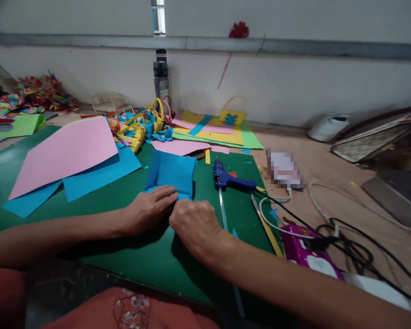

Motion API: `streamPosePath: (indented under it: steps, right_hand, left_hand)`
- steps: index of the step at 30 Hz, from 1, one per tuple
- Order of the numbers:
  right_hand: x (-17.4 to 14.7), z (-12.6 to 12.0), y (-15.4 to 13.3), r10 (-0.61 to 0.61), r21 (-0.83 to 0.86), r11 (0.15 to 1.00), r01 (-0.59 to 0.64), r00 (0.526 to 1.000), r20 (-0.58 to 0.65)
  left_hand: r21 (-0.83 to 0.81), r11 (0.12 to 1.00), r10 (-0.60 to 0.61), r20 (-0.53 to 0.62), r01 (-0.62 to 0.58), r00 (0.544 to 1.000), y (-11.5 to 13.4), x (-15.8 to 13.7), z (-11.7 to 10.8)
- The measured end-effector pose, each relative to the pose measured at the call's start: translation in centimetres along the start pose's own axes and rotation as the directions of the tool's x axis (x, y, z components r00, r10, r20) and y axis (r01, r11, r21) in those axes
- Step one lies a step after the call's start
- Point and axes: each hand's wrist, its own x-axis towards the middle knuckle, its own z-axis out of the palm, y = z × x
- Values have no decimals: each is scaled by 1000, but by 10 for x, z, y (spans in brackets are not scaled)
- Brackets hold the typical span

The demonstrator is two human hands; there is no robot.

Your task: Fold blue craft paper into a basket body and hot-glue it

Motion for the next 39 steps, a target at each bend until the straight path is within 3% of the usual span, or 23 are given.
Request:
streamPosePath:
  steps: [5,8,11,12,14,19,22,27,31,36,39]
  right_hand:
    - [-1,-3,2,-11,-59,998,10,1000,-28]
    - [-6,-5,12,-48,-97,995,28,976,-210]
    - [-14,-9,29,-55,-35,998,44,898,-437]
    - [-16,-10,34,-18,36,999,41,869,-495]
    - [-20,-14,42,107,233,972,32,823,-558]
    - [-21,-20,46,372,662,748,48,796,-478]
    - [-18,-19,44,439,753,657,46,788,-431]
    - [-14,-17,42,437,747,664,44,787,-435]
    - [-14,-16,42,427,749,660,59,791,-438]
    - [-14,-12,39,381,763,639,100,821,-426]
    - [-15,-9,37,354,752,646,129,822,-445]
  left_hand:
    - [-136,983,-105,122,122,987,-6,16,-7]
    - [-163,977,-123,92,137,988,-14,24,-15]
    - [-297,944,-150,8,145,989,-22,29,-29]
    - [-449,878,-209,-47,167,977,-23,30,-35]
    - [-674,712,-303,-44,195,952,-24,32,-44]
    - [-911,318,-399,122,262,909,-18,35,-55]
    - [-963,108,-403,186,248,896,-17,36,-54]
    - [-971,-70,-390,239,230,889,-18,33,-51]
    - [-960,-113,-363,280,257,889,-15,31,-50]
    - [-946,-33,-314,315,321,896,-9,31,-54]
    - [-943,-33,-308,325,332,894,-8,31,-55]
